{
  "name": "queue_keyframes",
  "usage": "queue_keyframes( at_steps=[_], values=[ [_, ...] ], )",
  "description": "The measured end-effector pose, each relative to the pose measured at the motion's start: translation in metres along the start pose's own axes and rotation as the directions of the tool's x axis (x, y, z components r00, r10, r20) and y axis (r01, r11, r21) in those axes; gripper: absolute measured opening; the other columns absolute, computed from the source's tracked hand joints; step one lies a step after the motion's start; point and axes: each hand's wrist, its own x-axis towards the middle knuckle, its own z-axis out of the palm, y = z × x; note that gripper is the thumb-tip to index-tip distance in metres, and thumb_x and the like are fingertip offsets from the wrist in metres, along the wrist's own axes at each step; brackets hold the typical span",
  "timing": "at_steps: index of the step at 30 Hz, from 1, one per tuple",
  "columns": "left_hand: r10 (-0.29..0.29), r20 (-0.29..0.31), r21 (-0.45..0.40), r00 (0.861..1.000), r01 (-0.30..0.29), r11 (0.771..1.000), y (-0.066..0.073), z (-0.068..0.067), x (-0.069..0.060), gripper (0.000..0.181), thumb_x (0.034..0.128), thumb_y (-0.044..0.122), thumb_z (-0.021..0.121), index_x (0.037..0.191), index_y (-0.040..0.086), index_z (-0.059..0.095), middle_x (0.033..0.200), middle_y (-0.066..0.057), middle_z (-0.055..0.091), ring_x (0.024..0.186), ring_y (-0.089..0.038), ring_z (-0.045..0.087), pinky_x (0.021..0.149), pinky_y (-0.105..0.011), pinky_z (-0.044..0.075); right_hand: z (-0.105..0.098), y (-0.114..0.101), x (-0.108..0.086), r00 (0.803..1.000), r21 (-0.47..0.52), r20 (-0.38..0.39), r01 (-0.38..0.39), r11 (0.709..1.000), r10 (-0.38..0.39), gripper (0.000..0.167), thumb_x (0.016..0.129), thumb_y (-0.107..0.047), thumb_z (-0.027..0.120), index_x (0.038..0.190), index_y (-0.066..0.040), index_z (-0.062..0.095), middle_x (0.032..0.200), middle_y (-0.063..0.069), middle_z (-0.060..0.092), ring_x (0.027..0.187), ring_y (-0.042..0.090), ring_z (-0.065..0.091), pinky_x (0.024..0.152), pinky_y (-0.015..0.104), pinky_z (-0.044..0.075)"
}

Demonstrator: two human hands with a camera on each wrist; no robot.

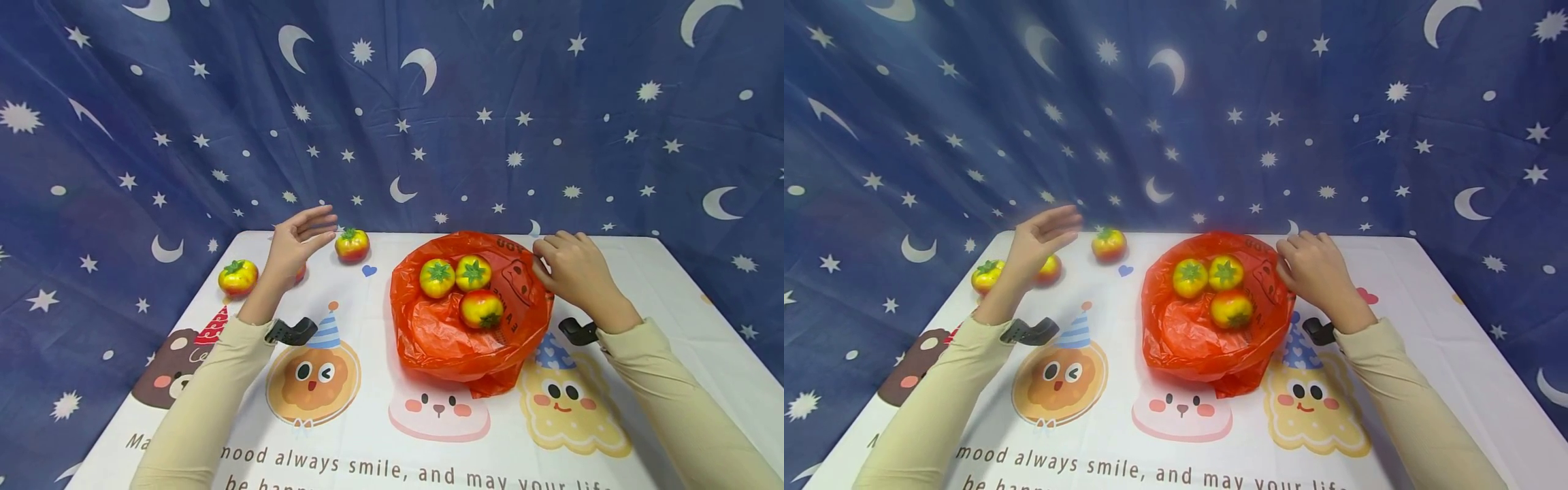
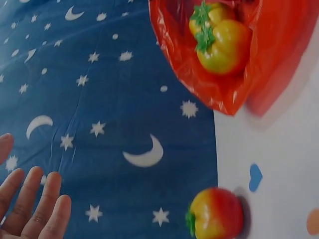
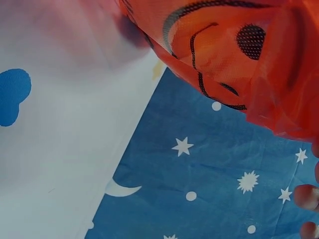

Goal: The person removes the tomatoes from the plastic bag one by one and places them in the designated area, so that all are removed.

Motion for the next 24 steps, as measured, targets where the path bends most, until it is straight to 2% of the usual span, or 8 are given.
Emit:
queue_keyframes(
  at_steps=[2, 9, 15, 19, 24],
  values=[
    [-0.001, 0.027, -0.001, 1.0, 0.001, 1.0, 0.002, 0.007, 0.004, 0.046, 0.087, 0.002, 0.063, 0.132, 0.001, 0.052, 0.127, -0.023, 0.057, 0.101, -0.005, 0.064, 0.089, -0.016, 0.051, 0.0, 0.0, 0.0, 1.0, 0.001, -0.002, 0.002, 1.0, -0.002, 0.008, 0.075, -0.006, 0.064, 0.07, -0.004, 0.057, 0.062, 0.009, 0.058, 0.059, 0.024, 0.044, 0.054, 0.034, 0.031],
    [-0.034, 0.121, 0.046, 0.992, 0.029, 0.999, 0.009, 0.03, 0.017, 0.047, 0.0868, 0.004, 0.065, 0.132, 0.003, 0.052, 0.129, -0.018, 0.058, 0.118, -0.031, 0.057, 0.093, -0.024, 0.051, 0.0, 0.0, 0.001, 1.0, 0.004, 0.002, -0.003, 1.0, 0.003, 0.009, 0.075, -0.005, 0.063, 0.07, -0.005, 0.056, 0.061, 0.008, 0.056, 0.059, 0.023, 0.043, 0.054, 0.033, 0.03],
    [-0.062, 0.205, 0.093, 0.977, 0.044, 0.995, 0.009, 0.047, 0.029, 0.045, 0.087, 0.008, 0.065, 0.13, 0.005, 0.054, 0.129, -0.016, 0.058, 0.116, -0.028, 0.059, 0.097, -0.033, 0.05, -0.001, -0.001, 0.001, 1.0, 0.007, 0.008, -0.011, 1.0, 0.011, 0.009, 0.076, -0.005, 0.063, 0.07, -0.005, 0.056, 0.06, 0.008, 0.056, 0.06, 0.023, 0.043, 0.055, 0.034, 0.031],
    [-0.081, 0.257, 0.083, 0.963, 0.061, 0.995, 0.008, 0.058, 0.036, 0.043, 0.0868, 0.008, 0.066, 0.128, 0.004, 0.056, 0.128, -0.016, 0.059, 0.114, -0.027, 0.061, 0.098, -0.035, 0.049, -0.001, -0.001, 0.001, 1.0, 0.007, 0.017, -0.016, 1.0, 0.016, 0.009, 0.076, -0.005, 0.063, 0.07, -0.005, 0.056, 0.062, 0.008, 0.057, 0.06, 0.023, 0.043, 0.055, 0.034, 0.031],
    [-0.128, 0.337, 0.063, 0.933, 0.113, 0.992, 0.009, 0.073, 0.041, 0.041, 0.0875, 0.008, 0.064, 0.128, 0.003, 0.056, 0.129, -0.016, 0.059, 0.116, -0.027, 0.059, 0.098, -0.038, 0.05, -0.001, -0.001, 0.001, 1.0, 0.007, 0.01, -0.013, 1.0, 0.013, 0.009, 0.076, -0.005, 0.063, 0.07, -0.005, 0.056, 0.061, 0.008, 0.057, 0.06, 0.023, 0.043, 0.055, 0.034, 0.031]
  ],
)
